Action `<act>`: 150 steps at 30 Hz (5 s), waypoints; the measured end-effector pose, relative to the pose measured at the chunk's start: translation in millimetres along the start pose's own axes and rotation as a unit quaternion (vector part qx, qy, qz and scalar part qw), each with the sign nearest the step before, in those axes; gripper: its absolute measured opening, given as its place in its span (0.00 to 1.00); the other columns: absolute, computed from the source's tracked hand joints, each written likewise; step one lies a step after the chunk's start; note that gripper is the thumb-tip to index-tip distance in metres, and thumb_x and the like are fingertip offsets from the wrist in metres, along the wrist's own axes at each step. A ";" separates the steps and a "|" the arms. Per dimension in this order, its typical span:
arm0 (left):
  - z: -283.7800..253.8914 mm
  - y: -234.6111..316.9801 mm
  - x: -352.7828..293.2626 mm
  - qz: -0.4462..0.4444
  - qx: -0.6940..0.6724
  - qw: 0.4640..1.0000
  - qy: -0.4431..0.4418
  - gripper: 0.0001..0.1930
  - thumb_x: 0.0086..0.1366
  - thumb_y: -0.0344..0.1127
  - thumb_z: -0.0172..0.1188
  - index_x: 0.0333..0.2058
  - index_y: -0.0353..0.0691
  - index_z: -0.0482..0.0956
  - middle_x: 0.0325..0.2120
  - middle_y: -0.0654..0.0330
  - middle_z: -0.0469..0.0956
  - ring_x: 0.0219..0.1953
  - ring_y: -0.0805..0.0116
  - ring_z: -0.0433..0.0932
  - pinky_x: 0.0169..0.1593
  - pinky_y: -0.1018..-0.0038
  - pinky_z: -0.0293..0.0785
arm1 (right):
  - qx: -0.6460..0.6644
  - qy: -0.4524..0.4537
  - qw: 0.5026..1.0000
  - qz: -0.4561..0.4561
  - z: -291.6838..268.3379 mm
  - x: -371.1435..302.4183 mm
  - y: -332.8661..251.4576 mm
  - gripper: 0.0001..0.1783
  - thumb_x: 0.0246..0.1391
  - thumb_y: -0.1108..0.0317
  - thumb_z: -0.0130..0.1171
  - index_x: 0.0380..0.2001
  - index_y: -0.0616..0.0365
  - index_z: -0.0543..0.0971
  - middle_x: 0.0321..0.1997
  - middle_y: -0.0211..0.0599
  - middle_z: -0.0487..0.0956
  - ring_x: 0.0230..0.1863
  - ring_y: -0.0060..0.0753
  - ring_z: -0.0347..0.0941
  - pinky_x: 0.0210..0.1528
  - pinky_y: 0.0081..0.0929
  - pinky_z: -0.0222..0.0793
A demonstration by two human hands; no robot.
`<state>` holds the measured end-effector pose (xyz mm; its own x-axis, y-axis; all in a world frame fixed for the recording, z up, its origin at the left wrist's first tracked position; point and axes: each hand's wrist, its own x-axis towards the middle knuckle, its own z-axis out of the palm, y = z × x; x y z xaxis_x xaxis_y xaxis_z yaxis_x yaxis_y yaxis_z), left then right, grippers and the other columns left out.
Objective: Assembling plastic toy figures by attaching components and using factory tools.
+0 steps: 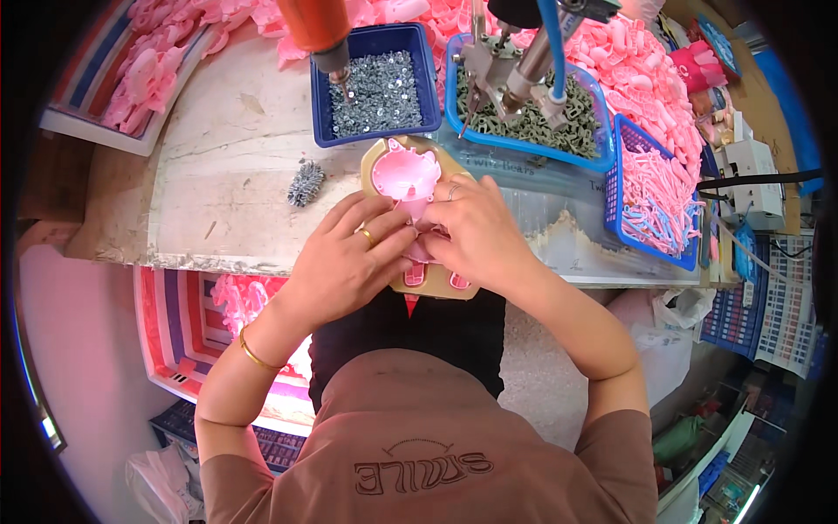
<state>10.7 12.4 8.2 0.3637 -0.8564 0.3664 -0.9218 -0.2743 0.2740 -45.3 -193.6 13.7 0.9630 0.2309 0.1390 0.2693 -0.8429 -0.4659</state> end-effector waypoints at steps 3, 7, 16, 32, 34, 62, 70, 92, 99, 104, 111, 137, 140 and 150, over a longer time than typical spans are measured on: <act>0.2 5.1 -1.4 0.004 0.020 1.000 -0.021 0.17 0.59 0.43 0.64 0.43 0.41 0.78 0.50 0.58 0.75 0.57 0.57 0.70 0.64 0.58 0.64 | 0.009 0.013 1.000 -0.005 0.2 -1.4 -0.1 0.08 0.40 0.67 0.66 0.28 0.55 0.83 0.33 0.31 0.77 0.44 0.38 0.71 0.42 0.37 0.59; -0.8 8.3 -0.8 0.008 0.052 0.998 -0.037 0.18 0.60 0.47 0.63 0.43 0.41 0.77 0.49 0.56 0.75 0.58 0.56 0.69 0.66 0.57 0.63 | 0.026 0.079 0.997 -0.005 -2.2 -14.2 2.7 0.10 0.42 0.66 0.66 0.30 0.55 0.82 0.32 0.34 0.76 0.42 0.42 0.71 0.44 0.40 0.63; 2.2 10.5 -1.7 -0.023 0.004 0.999 -0.038 0.20 0.55 0.37 0.68 0.47 0.41 0.77 0.53 0.57 0.73 0.59 0.50 0.68 0.61 0.56 0.67 | -0.019 0.107 0.994 0.016 -4.6 -34.1 9.5 0.08 0.44 0.67 0.67 0.27 0.57 0.80 0.27 0.34 0.76 0.34 0.41 0.72 0.37 0.37 0.69; 2.0 12.4 0.4 -0.036 0.012 0.999 -0.030 0.19 0.55 0.40 0.67 0.44 0.39 0.78 0.50 0.55 0.74 0.57 0.52 0.69 0.61 0.57 0.67 | -0.043 0.044 0.998 0.001 -17.7 -24.7 8.0 0.08 0.47 0.65 0.68 0.28 0.56 0.81 0.27 0.34 0.78 0.34 0.40 0.74 0.36 0.36 0.67; 2.1 11.3 -0.2 -0.037 0.009 0.999 -0.016 0.20 0.55 0.38 0.67 0.45 0.38 0.78 0.50 0.55 0.74 0.56 0.53 0.69 0.59 0.59 0.70 | 0.011 0.140 0.990 -0.010 -25.1 -9.5 -6.1 0.11 0.49 0.64 0.68 0.36 0.56 0.81 0.31 0.37 0.78 0.35 0.42 0.74 0.39 0.37 0.68; 7.7 -132.4 80.5 -0.106 0.132 0.986 -0.007 0.04 0.52 0.37 0.67 0.27 0.47 0.85 0.27 0.65 0.82 0.39 0.61 0.75 0.44 0.65 0.70 | 0.252 0.240 0.937 -0.011 -79.1 123.4 -35.4 0.17 0.51 0.66 0.68 0.41 0.63 0.76 0.30 0.31 0.79 0.30 0.20 0.75 0.35 0.23 0.72; 0.0 -66.0 68.3 -0.033 -0.081 0.993 0.085 0.06 0.53 0.36 0.67 0.31 0.46 0.85 0.28 0.67 0.82 0.37 0.64 0.75 0.43 0.66 0.72 | 0.445 0.216 0.867 -0.056 -73.5 100.0 -34.2 0.14 0.52 0.73 0.61 0.42 0.68 0.75 0.25 0.31 0.77 0.25 0.19 0.73 0.29 0.19 0.68; 4.8 3.9 44.6 -0.021 -0.164 0.984 0.064 0.15 0.51 0.37 0.71 0.39 0.43 0.82 0.36 0.61 0.80 0.43 0.57 0.75 0.48 0.62 0.72 | 0.519 0.200 0.829 0.056 -60.2 27.4 -31.8 0.20 0.48 0.78 0.57 0.46 0.67 0.70 0.20 0.30 0.73 0.17 0.18 0.68 0.20 0.16 0.63; 24.6 14.5 34.7 0.017 -0.082 0.996 0.015 0.13 0.52 0.38 0.69 0.37 0.44 0.82 0.41 0.65 0.79 0.49 0.61 0.74 0.57 0.64 0.69 | 0.531 0.214 0.817 0.067 -46.3 15.6 -11.2 0.16 0.52 0.76 0.56 0.45 0.67 0.71 0.20 0.29 0.71 0.17 0.18 0.66 0.21 0.17 0.61; 25.3 15.9 35.3 0.008 -0.076 0.997 0.002 0.12 0.53 0.37 0.67 0.37 0.44 0.82 0.42 0.65 0.79 0.50 0.62 0.74 0.58 0.65 0.69 | 0.548 0.213 0.806 0.069 -40.1 13.6 -8.7 0.16 0.53 0.75 0.56 0.45 0.66 0.72 0.21 0.29 0.72 0.17 0.18 0.66 0.21 0.17 0.61; 26.1 16.7 34.4 0.005 -0.078 0.997 0.014 0.15 0.51 0.35 0.70 0.40 0.43 0.83 0.40 0.64 0.81 0.47 0.62 0.76 0.52 0.66 0.72 | 0.504 0.265 0.820 0.053 -26.4 10.1 -5.2 0.15 0.53 0.76 0.56 0.44 0.65 0.71 0.22 0.29 0.72 0.18 0.16 0.66 0.21 0.17 0.62; 28.1 35.2 4.0 -0.076 -0.019 0.997 0.025 0.25 0.56 0.46 0.69 0.52 0.52 0.77 0.65 0.50 0.61 0.66 0.48 0.60 0.68 0.50 0.57 | 0.107 0.541 0.830 -0.080 -191.6 52.2 -56.4 0.28 0.64 0.51 0.58 0.55 0.65 0.75 0.46 0.41 0.80 0.44 0.32 0.77 0.47 0.27 0.73; 34.0 31.2 -4.5 -0.090 0.008 0.996 0.017 0.25 0.56 0.46 0.68 0.53 0.53 0.77 0.66 0.49 0.60 0.67 0.48 0.59 0.68 0.50 0.56 | 0.208 0.471 0.845 -0.142 -208.7 128.7 -6.7 0.31 0.64 0.47 0.56 0.58 0.63 0.72 0.47 0.35 0.79 0.46 0.28 0.76 0.49 0.21 0.70; 34.5 34.7 -2.8 -0.092 0.013 0.996 0.004 0.26 0.59 0.49 0.65 0.55 0.52 0.74 0.64 0.46 0.62 0.67 0.48 0.59 0.68 0.52 0.56 | 0.344 0.206 0.908 -0.117 -180.8 107.4 -39.9 0.36 0.47 0.64 0.61 0.60 0.66 0.66 0.36 0.35 0.78 0.33 0.20 0.73 0.37 0.24 0.74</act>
<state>-26.9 -9.9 -14.0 0.5270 -0.7872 0.3203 -0.8431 -0.4370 0.3133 45.6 -223.0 205.2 0.8311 0.0428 0.5545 0.5454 -0.2577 -0.7976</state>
